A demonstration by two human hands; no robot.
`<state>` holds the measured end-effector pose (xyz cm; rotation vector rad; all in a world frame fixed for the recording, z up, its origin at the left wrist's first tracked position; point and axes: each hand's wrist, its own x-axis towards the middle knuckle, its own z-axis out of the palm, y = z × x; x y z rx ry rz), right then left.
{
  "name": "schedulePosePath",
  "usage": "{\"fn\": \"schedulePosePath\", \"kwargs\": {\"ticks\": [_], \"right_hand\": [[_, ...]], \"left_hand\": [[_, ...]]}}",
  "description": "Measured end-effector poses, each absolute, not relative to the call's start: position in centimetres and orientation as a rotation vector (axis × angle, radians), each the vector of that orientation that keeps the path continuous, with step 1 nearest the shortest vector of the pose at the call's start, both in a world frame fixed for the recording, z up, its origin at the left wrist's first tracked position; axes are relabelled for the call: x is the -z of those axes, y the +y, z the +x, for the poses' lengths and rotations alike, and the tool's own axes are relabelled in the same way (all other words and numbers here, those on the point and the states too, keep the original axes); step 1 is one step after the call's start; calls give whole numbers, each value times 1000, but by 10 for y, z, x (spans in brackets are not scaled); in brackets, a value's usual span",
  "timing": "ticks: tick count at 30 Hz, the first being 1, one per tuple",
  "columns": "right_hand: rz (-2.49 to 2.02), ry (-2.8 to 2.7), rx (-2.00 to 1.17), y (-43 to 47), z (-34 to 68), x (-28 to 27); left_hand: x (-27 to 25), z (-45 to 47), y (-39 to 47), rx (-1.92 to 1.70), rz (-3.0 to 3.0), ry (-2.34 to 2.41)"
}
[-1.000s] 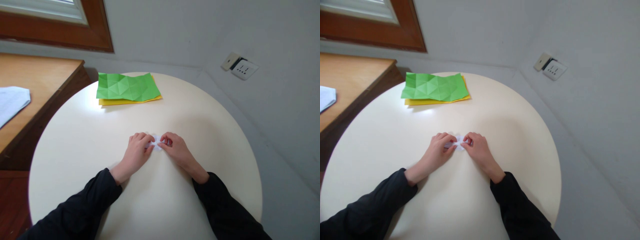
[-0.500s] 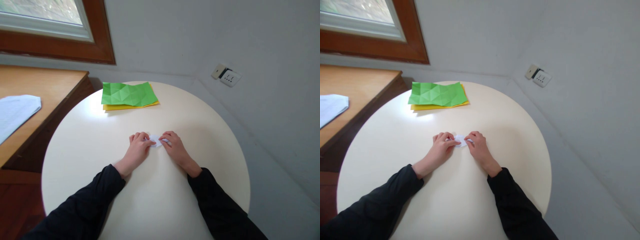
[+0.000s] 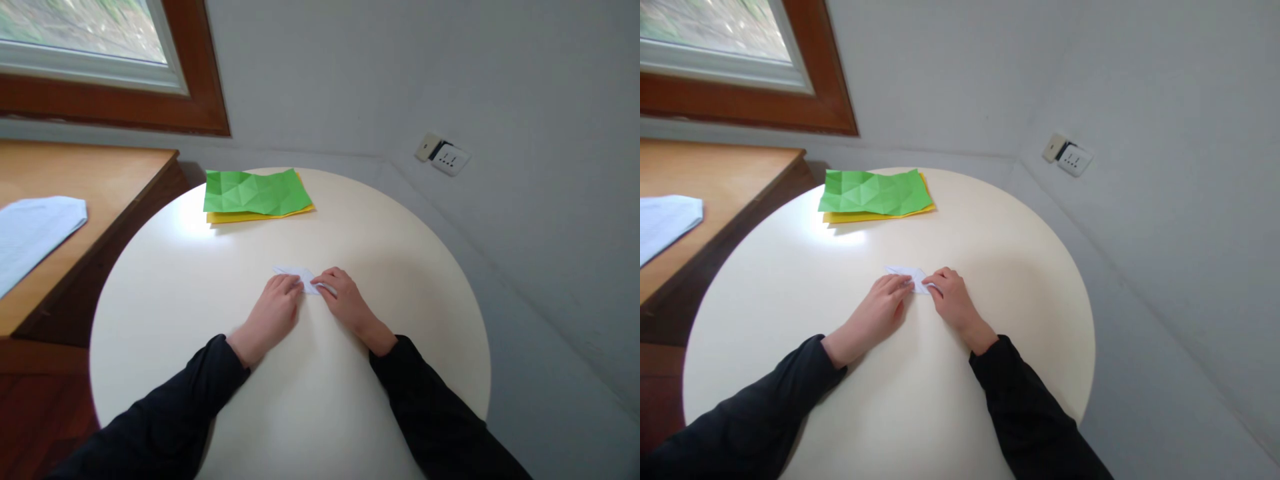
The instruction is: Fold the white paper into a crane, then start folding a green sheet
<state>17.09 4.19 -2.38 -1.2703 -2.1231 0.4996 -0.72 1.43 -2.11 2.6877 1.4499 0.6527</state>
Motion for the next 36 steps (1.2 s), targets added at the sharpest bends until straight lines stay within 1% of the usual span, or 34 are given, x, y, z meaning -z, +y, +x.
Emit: {"fn": "schedulePosePath", "kwargs": {"ticks": [5, 10, 16, 27, 36], "right_hand": [[-1324, -2141, -454, 43, 171, 24], [-1358, -2135, -481, 41, 169, 20], [-1304, -2178, -527, 41, 169, 18], [-1295, -2181, -518, 41, 169, 17], [-1325, -2161, -491, 41, 169, 18]], "left_hand": [[28, -3, 0, -423, 2762, 1512], [27, -2, -6, -337, 2762, 1499], [21, -2, -5, -349, 2750, 1483], [22, 1, -5, -508, 2687, 1485], [23, 1, -5, -480, 2700, 1502]]}}
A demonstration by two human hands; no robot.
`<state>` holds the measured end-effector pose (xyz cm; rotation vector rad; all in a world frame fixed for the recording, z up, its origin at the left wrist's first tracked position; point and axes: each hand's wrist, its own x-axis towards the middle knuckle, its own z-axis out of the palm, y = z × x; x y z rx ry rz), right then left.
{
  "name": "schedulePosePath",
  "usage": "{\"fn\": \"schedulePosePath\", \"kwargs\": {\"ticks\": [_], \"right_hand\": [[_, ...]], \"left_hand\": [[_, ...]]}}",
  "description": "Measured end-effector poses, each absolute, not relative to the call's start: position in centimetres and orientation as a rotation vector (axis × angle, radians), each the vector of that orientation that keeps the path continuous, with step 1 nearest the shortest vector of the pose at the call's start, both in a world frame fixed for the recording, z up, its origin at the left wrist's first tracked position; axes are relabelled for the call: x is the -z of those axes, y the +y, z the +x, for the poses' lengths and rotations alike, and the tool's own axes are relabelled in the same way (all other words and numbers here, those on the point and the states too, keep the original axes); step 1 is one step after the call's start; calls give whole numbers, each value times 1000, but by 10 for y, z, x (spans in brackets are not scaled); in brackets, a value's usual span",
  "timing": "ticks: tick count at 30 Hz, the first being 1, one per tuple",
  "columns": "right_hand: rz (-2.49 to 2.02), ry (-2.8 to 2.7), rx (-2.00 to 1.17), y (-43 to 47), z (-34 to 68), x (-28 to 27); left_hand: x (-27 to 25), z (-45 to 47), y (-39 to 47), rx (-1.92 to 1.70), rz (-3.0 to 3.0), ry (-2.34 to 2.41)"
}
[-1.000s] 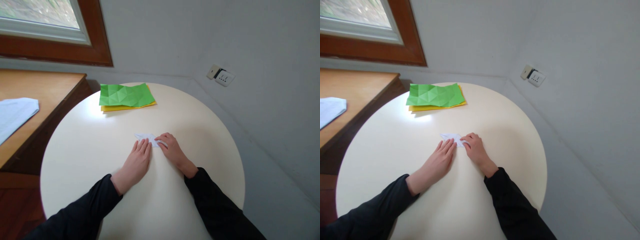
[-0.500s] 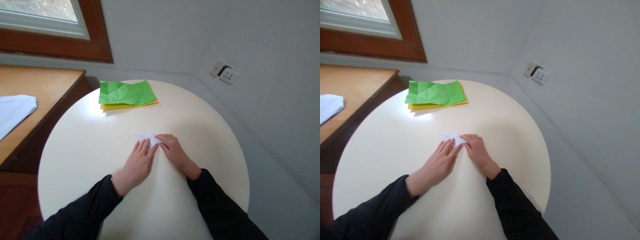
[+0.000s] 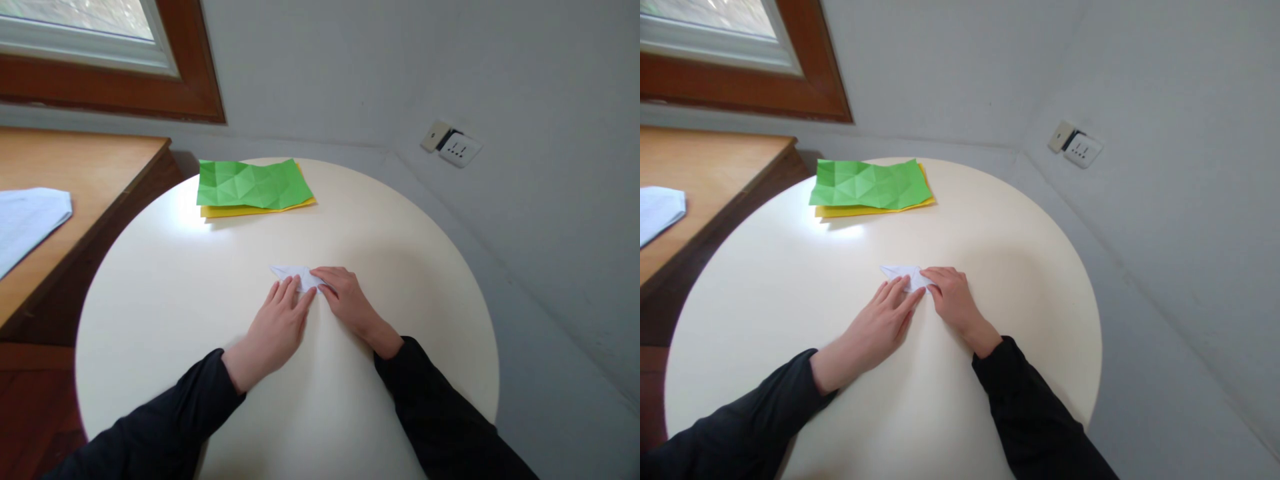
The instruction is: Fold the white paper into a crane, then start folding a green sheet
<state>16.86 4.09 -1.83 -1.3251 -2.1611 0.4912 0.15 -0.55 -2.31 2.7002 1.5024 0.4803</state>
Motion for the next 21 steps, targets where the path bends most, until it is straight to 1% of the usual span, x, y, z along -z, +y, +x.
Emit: {"fn": "schedulePosePath", "kwargs": {"ticks": [21], "right_hand": [[-1344, -2187, -469, 42, 169, 19]], "left_hand": [[24, -1, -6, -477, 2706, 1495]]}}
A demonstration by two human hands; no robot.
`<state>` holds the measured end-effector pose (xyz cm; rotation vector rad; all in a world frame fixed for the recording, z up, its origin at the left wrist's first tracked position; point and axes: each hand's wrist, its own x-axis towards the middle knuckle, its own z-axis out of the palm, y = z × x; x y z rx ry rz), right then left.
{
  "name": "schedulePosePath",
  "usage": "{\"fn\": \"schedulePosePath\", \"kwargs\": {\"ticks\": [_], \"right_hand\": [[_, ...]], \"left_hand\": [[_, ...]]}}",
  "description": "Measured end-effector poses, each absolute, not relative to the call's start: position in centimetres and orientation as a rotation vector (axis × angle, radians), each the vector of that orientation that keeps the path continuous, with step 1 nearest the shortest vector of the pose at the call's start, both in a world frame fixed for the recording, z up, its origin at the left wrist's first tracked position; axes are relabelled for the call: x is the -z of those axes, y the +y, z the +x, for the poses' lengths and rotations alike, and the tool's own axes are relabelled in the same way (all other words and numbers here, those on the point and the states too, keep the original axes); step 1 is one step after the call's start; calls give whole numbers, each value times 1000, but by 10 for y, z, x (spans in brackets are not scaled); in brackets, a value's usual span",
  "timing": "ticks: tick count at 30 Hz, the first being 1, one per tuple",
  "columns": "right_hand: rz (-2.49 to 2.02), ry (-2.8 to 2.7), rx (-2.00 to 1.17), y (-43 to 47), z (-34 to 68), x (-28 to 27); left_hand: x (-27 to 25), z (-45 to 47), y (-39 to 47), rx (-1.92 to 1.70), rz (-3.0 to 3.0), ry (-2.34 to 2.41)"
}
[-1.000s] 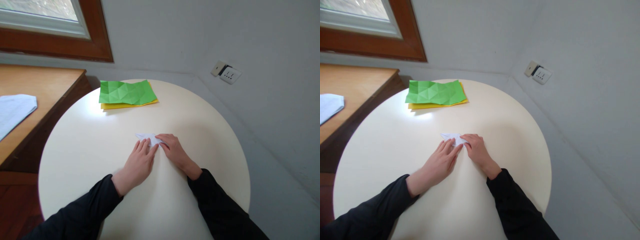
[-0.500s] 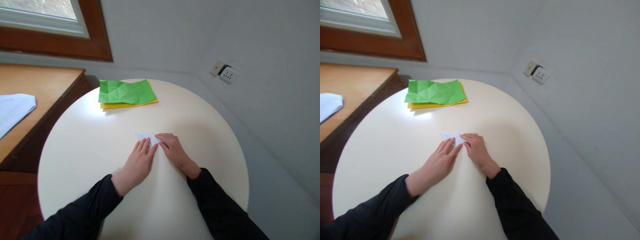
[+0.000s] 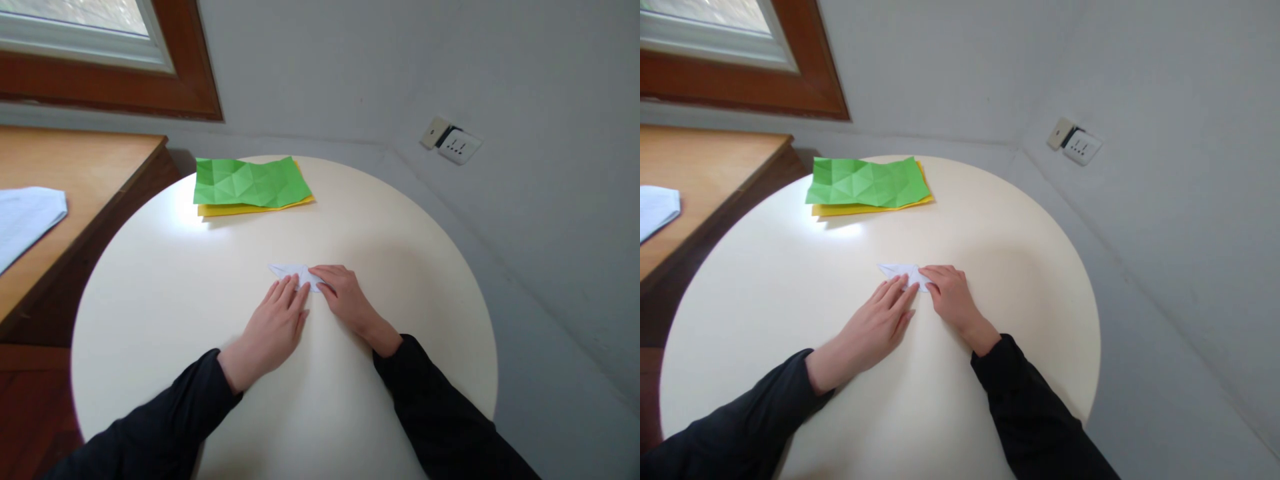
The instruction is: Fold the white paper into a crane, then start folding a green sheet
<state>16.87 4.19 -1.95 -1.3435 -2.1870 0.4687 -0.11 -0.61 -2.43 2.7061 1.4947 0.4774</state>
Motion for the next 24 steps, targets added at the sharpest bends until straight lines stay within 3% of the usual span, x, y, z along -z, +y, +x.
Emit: {"fn": "schedulePosePath", "kwargs": {"ticks": [24], "right_hand": [[-1310, -2199, -478, 43, 171, 22]], "left_hand": [[18, -3, -5, -472, 2628, 1452]]}}
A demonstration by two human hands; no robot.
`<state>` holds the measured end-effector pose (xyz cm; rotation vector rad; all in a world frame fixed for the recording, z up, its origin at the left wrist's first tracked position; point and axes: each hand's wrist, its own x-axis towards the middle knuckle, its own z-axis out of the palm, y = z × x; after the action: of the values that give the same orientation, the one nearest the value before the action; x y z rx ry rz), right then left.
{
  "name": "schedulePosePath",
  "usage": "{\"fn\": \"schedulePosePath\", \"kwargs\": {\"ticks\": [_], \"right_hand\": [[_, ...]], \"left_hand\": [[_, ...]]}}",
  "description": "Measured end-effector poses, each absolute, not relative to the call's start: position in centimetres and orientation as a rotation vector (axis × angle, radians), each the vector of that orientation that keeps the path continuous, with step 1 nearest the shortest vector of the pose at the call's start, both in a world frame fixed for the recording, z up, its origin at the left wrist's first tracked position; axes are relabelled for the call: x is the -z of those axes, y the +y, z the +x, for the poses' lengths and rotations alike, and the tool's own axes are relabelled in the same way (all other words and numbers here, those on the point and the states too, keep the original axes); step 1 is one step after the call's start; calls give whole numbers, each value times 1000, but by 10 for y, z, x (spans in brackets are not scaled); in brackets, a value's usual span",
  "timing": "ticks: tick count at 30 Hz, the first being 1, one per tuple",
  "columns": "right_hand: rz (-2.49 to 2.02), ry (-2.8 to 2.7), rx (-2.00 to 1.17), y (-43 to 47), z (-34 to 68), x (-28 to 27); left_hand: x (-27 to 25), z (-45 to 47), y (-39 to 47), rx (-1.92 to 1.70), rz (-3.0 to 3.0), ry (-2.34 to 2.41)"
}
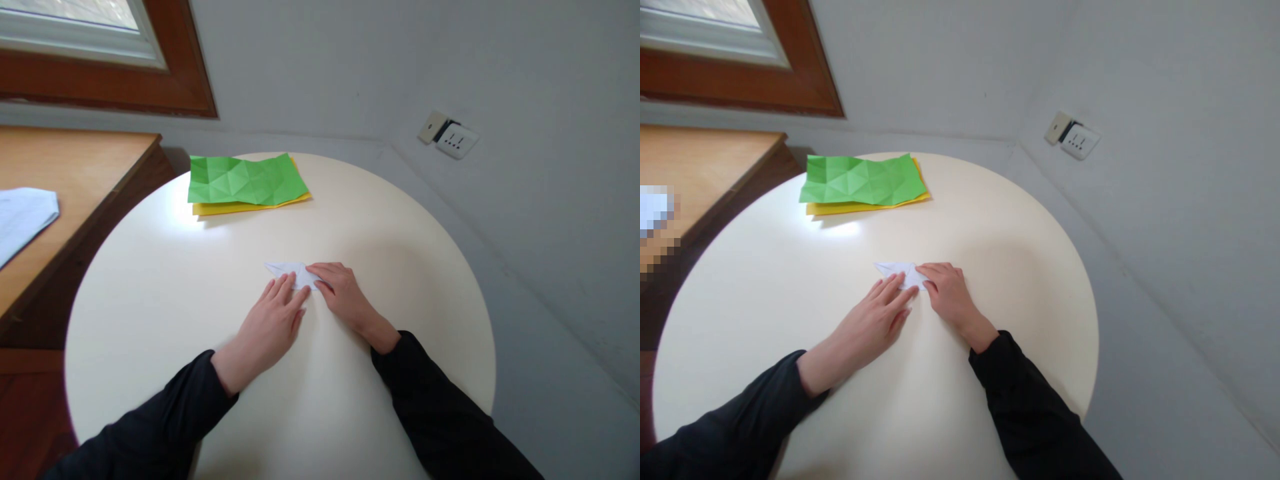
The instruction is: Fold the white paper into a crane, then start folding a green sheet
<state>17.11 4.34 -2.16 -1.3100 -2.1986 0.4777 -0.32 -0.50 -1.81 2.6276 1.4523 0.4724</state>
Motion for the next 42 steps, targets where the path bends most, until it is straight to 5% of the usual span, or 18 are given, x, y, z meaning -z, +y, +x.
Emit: {"fn": "schedulePosePath", "kwargs": {"ticks": [34, 42], "right_hand": [[-1211, -2181, -481, 45, 172, 23], [-1054, -2044, -617, 38, 170, 15]], "left_hand": [[11, -6, -2, -508, 2574, 1407], [7, -19, 22, -792, 2271, 1389]]}}
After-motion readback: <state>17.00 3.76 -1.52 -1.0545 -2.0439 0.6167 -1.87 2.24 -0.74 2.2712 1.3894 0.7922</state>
